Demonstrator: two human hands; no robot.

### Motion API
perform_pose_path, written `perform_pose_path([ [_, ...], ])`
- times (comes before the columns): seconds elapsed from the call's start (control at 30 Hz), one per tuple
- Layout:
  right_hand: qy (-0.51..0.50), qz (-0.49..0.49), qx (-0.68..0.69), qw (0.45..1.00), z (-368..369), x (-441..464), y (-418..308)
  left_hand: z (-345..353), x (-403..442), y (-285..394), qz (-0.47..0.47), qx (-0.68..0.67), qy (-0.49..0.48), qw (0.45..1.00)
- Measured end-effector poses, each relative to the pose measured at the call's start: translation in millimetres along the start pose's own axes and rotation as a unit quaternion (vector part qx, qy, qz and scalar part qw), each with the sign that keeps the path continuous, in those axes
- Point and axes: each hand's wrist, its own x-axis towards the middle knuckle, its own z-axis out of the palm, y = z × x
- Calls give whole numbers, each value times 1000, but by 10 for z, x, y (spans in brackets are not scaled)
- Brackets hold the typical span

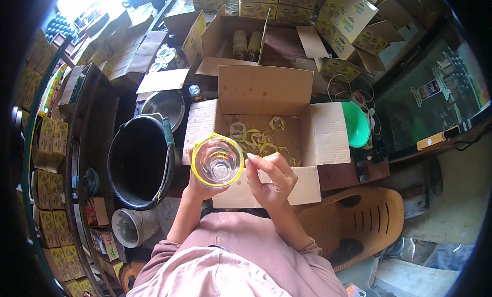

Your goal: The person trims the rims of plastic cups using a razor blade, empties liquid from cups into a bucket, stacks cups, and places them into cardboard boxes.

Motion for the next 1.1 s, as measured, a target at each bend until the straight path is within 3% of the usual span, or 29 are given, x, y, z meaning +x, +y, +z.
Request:
perform_pose_path([
  [0.5, -8, -29, -8, 1000, 35, 126, 17, 23, -62, -237, 15, -72, -16, 997],
  [0.7, -19, -9, 7, 1000, 69, 155, 34, -77, 15, -203, -55, -98, -48, 993],
  [0.8, -25, -9, -4, 1000, 75, 177, 37, -18, -62, -258, -16, -111, 7, 994],
  [0.9, -24, -1, -1, 1000, 75, 199, 37, -100, 95, -149, -99, -239, -45, 965],
  [1.1, -12, -26, -20, 999, 29, 180, 14, -58, 79, -186, -110, -251, -9, 962],
])
